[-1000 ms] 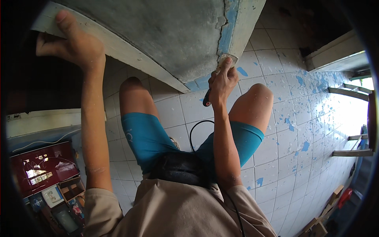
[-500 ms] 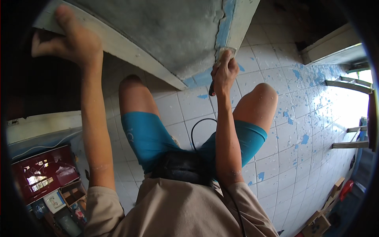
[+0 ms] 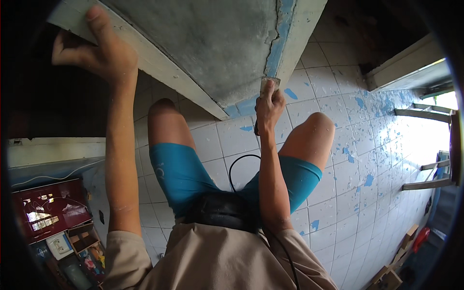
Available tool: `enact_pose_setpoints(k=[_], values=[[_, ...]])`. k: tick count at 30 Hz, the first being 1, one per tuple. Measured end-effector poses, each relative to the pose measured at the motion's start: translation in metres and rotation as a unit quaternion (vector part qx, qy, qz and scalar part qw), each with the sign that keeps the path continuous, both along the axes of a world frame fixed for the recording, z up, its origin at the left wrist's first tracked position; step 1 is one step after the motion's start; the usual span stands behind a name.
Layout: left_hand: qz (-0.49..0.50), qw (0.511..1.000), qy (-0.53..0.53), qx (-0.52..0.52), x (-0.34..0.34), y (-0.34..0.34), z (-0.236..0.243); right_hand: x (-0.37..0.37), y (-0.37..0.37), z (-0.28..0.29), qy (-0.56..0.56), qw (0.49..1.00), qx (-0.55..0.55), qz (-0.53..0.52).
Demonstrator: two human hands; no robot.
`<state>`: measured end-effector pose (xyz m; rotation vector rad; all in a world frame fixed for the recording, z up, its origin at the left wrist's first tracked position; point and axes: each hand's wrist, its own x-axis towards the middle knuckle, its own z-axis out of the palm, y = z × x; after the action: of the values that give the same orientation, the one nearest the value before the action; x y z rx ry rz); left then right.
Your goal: The person scrapes old paint from a wall surface using a metal scraper tool, handling the tool with one hand while the other hand rests on the wall frame.
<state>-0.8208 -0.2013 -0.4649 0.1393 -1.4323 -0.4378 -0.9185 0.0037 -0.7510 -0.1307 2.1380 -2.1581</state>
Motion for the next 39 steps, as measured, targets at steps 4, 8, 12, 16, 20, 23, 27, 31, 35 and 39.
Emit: enact_pose_setpoints(k=[4, 8, 12, 16, 20, 23, 27, 31, 35, 39], values=[[0.001, 1.000, 0.000, -0.013, 0.006, -0.004, 0.004, 0.008, -0.001, 0.011, -0.085, 0.990, -0.110, 0.015], [0.006, 1.000, -0.004, -0.023, 0.005, -0.005, 0.003, -0.001, 0.004, 0.019, -0.083, 0.976, -0.197, 0.035], [0.009, 1.000, -0.003, -0.020, 0.003, -0.006, -0.001, -0.002, 0.003, 0.022, -0.039, 0.988, -0.149, -0.010], [-0.013, 1.000, 0.003, -0.006, 0.008, -0.007, 0.002, -0.012, 0.004, 0.051, 0.015, 0.993, -0.116, 0.003], [-0.004, 1.000, 0.012, -0.027, 0.001, -0.006, 0.001, -0.004, 0.004, 0.008, -0.002, 0.999, -0.018, -0.028], [-0.012, 0.999, 0.009, -0.030, 0.003, -0.008, 0.002, 0.005, 0.002, 0.019, -0.046, 0.996, -0.068, -0.022], [0.015, 1.000, 0.010, -0.026, 0.004, -0.008, 0.001, 0.006, 0.001, 0.016, -0.056, 0.991, -0.122, -0.016], [-0.005, 1.000, 0.006, -0.021, 0.003, -0.005, -0.001, 0.007, 0.004, 0.028, -0.111, 0.983, -0.145, -0.006], [0.030, 0.997, 0.011, -0.071, 0.006, -0.020, 0.008, -0.017, -0.010, 0.089, 0.047, 0.983, -0.176, 0.027], [-0.004, 0.999, 0.008, -0.051, 0.002, -0.014, 0.002, -0.019, 0.005, 0.034, 0.071, 0.997, -0.017, -0.028]])
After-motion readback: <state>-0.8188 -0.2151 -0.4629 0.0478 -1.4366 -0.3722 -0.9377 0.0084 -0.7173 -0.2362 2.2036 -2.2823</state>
